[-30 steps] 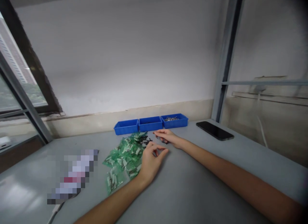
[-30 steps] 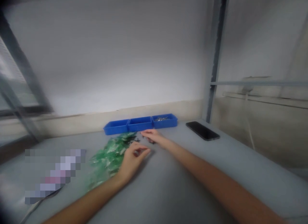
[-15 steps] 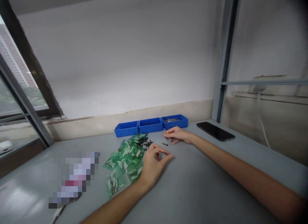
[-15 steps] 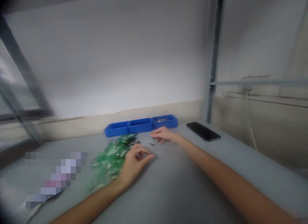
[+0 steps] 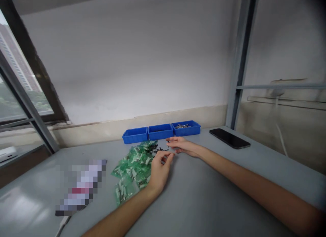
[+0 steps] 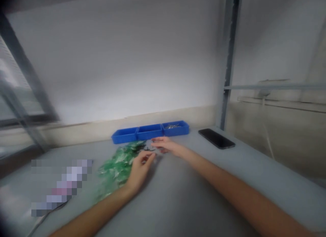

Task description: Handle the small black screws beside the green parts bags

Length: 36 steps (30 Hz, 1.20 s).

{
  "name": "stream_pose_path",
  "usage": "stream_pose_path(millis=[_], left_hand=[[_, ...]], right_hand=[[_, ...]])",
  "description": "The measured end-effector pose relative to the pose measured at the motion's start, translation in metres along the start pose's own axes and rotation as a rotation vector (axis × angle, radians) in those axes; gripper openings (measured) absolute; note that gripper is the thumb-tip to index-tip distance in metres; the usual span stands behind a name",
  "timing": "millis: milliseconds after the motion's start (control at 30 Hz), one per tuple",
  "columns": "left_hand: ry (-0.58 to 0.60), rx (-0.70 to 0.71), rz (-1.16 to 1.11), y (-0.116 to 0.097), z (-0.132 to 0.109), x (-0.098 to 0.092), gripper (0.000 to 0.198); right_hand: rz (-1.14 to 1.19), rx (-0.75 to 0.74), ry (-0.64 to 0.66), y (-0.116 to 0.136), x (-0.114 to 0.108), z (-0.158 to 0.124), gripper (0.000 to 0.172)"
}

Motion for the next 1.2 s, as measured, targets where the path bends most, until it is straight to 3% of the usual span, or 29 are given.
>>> stream_pose_path(millis=[167,333,700,933,1200], left_hand=[[-0.06,-0.039,-0.015,0.003,0.001,-0.005,0.014],[-0.058,-0.056,-0.087,0.001,0.0,-0.004,0.018],[0.008,-0.137,-0.067,0.001,-0.001,0.001,0.039],[0.022,-0.199,-0.079,0.013,-0.002,0.002,0.039],[-0.042,-0.224,-0.154,0.022,0.0,-0.004,0.024]], right_hand=[[0.092,0.02,-0.007,-0.002,0.002,-0.002,0.043],[0.052,-0.038,0.152,0.002,0.016,-0.007,0.037],[0.043,-0.043,0.383,-0.002,0.029,-0.011,0.054],[0.057,-0.016,0.414,-0.004,0.033,-0.012,0.052],[-0.123,-0.092,0.342,0.002,0.029,-0.011,0.024]])
Point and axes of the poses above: each hand's wrist, its own z-axis towards the middle knuckle, its own x-axis out of the palm, y = z × x, the point moved 8 cm from there along z, towards the middle knuckle, and after that the axes turned 4 degrees about -z, right-handed, at the moved point
